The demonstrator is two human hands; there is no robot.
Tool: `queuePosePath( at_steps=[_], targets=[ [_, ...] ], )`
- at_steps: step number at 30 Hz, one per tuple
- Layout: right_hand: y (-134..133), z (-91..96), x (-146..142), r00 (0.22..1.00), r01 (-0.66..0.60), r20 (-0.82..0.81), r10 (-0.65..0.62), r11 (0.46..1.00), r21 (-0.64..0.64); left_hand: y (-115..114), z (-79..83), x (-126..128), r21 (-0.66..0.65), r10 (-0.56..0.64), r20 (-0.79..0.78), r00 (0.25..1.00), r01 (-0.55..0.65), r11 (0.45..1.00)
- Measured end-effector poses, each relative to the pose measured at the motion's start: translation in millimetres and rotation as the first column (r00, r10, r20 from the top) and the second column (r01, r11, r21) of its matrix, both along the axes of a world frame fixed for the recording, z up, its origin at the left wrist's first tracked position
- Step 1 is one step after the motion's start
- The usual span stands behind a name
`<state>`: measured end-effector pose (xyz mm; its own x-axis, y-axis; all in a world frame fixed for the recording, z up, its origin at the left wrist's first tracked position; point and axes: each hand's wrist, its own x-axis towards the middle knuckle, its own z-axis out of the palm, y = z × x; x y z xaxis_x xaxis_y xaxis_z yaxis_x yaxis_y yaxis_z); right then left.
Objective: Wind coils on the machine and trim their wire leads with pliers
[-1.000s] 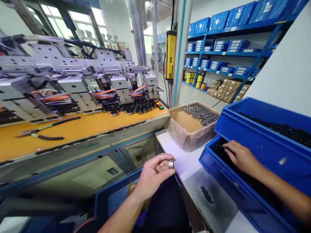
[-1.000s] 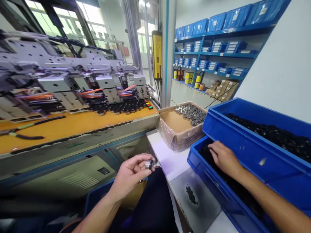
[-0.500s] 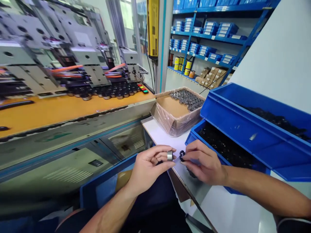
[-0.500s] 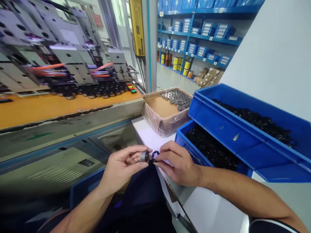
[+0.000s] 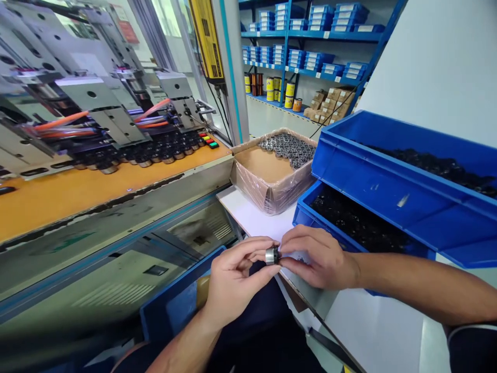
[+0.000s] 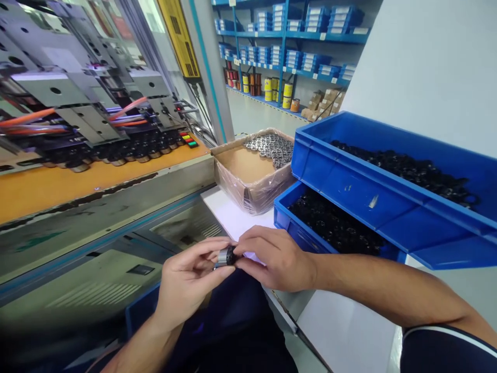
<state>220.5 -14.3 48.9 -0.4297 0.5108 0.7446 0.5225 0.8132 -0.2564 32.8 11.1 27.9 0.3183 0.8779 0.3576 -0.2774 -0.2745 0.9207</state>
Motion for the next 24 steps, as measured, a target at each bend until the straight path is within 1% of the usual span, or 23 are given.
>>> queuePosePath(
  at_steps=[2, 5, 8, 11, 14, 18, 24],
  targets=[
    [1.0, -0.8, 1.3, 1.000, 0.007, 0.014, -0.007, 1.000, 0.003, 0.5, -0.9, -1.5, 0.002, 0.006, -0.011, 1.000, -0.006, 1.000],
    [2.3, -1.9, 2.9, 0.997, 0.000, 0.072, -0.002, 0.999, 0.036, 0.5, -3.1, -2.8, -0.033, -0.003, -0.016, 1.000, 0.003, 0.999],
    [3.3, -2.0, 3.3, 0.996, 0.001, 0.091, -0.007, 0.998, 0.061, 0.0, -4.5, -2.7, -0.096, -0.052, 0.021, 0.998, 0.054, 0.994],
    [3.8, -0.7, 3.2, 0.995, -0.011, 0.103, 0.005, 0.998, 0.056, 0.1, -4.8, -2.0, -0.149, -0.082, 0.065, 0.995, 0.091, 0.985],
    [3.7, 0.8, 3.5, 0.992, -0.015, 0.127, 0.008, 0.998, 0.057, 0.7, -5.1, -1.6, -0.181, -0.097, 0.079, 0.992, 0.110, 0.977],
    [3.3, 1.6, 4.2, 0.989, -0.012, 0.151, 0.000, 0.997, 0.078, 0.9, -6.3, -1.3, -0.221, -0.148, 0.127, 0.981, 0.173, 0.960],
    [3.3, 2.5, 3.0, 0.986, -0.036, 0.168, 0.021, 0.996, 0.087, 1.2, -6.8, -2.6, -0.257, -0.161, 0.138, 0.977, 0.192, 0.947]
  ],
)
